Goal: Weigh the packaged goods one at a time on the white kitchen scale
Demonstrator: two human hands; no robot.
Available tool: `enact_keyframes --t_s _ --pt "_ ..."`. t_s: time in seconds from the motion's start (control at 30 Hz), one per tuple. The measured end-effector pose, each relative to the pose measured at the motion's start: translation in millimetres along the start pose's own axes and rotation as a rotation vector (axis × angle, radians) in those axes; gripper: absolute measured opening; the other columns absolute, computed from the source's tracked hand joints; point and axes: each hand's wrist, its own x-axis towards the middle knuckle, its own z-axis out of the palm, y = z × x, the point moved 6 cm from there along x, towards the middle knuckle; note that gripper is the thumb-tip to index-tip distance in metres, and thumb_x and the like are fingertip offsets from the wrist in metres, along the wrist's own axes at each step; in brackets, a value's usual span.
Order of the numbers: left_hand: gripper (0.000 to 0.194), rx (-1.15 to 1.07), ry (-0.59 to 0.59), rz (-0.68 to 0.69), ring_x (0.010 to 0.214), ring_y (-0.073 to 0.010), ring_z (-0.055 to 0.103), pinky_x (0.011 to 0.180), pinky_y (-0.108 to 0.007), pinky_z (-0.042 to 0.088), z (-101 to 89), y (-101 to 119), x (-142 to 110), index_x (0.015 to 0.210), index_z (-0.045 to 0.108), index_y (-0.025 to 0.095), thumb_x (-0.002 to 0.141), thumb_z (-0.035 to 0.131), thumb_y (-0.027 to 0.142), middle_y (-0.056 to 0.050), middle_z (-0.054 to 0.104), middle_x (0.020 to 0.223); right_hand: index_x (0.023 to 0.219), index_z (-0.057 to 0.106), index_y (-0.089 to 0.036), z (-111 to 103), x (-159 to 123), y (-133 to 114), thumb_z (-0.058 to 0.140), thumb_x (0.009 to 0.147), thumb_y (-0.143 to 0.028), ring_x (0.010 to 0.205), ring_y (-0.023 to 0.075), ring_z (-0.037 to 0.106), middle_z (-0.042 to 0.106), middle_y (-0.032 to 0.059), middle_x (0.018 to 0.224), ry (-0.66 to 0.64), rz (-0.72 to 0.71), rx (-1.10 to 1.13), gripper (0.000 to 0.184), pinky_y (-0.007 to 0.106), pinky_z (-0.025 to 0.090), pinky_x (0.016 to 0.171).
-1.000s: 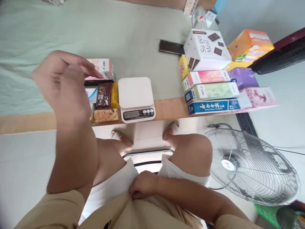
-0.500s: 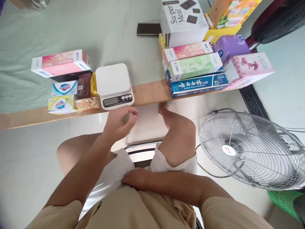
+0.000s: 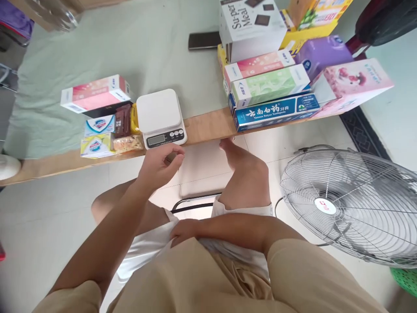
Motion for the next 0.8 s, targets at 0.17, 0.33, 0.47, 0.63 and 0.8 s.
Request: enact_keyframes --t_s 0.17,0.33,0.47,0.63,0.8 --pt "0.017 0.045 -0.026 0.026 0.072 -0.0187 0.068 0.068 -0.031 0.053 4.1 7.9 -1.4 0.085 0.066 0.023 0.090 0.052 0.032 -0.002 0.069 0.072 0.134 0.064 -0.018 -40.9 23.1 9.2 0.067 0.100 -0.045 0.121 0.0245 0.068 0.067 0.0093 0.136 0.212 0.195 -0.042 0.043 0.046 0.062 0.102" --pt "0.021 0.082 -0.067 0.051 0.076 -0.0181 0.069 0.073 -0.031 0.054 8.1 18.5 -11.0 0.086 0.068 0.021 0.090 0.051 0.033 -0.003 0.076 0.084 0.136 0.063 -0.018 -45.8 20.7 5.1 0.067 0.100 -0.044 0.120 0.0231 0.068 0.066 0.0110 0.137 0.253 0.436 -0.115 0.045 0.047 0.062 0.102" --pt "0.019 0.013 -0.034 0.061 0.081 -0.0189 0.070 0.079 -0.032 0.056 12.1 34.4 -18.3 0.086 0.068 0.022 0.090 0.051 0.031 -0.003 0.078 0.086 0.136 0.063 -0.018 -38.2 -1.8 -17.1 0.067 0.100 -0.044 0.121 0.0234 0.068 0.066 0.0109 0.138 0.392 0.568 -0.144 0.045 0.047 0.062 0.103" --pt "0.016 -0.106 -0.002 0.092 0.079 -0.0181 0.069 0.079 -0.032 0.057 21.8 46.1 -9.1 0.085 0.068 0.022 0.089 0.053 0.027 -0.002 0.077 0.085 0.110 0.070 -0.018 -84.2 -39.3 -64.9 0.060 0.103 -0.034 0.094 0.0153 0.071 0.074 0.0046 0.106 0.748 0.477 -0.135 0.021 0.033 0.063 0.087" --pt "0.017 -0.188 0.006 0.119 0.085 -0.0194 0.071 0.080 -0.033 0.059 34.5 50.1 41.9 0.090 0.068 0.022 0.091 0.054 0.031 -0.002 0.077 0.089 0.086 0.061 -0.023 -203.0 -153.0 -92.6 0.045 0.097 -0.028 0.076 0.0158 0.064 0.069 0.0023 0.081 1.292 0.275 -0.213 0.020 0.030 0.056 0.071"
